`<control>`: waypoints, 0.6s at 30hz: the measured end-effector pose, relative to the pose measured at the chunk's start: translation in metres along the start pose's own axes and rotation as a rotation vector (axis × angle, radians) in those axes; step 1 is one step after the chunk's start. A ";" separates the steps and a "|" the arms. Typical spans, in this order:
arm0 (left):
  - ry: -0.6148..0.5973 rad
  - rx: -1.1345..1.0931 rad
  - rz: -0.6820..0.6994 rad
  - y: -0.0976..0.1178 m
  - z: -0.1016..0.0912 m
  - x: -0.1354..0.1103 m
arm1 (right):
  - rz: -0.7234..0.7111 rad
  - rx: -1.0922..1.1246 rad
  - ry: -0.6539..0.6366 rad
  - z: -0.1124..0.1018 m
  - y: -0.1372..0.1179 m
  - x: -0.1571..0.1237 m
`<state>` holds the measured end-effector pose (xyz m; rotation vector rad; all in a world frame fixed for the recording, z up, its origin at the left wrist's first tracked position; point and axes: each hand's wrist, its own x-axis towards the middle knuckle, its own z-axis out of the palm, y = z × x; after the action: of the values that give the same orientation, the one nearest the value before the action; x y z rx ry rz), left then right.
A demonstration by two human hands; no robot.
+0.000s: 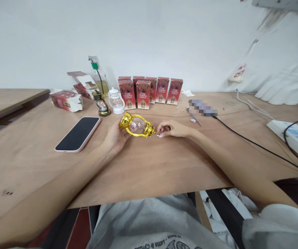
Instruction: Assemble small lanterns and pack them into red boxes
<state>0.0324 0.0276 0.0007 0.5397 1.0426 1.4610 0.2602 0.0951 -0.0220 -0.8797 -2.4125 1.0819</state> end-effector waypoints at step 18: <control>0.014 -0.001 -0.007 0.000 0.001 0.001 | -0.031 -0.069 -0.030 -0.002 0.001 0.000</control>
<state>0.0332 0.0290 0.0006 0.5249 1.0538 1.4612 0.2615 0.0970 -0.0211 -0.8511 -2.4936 1.0129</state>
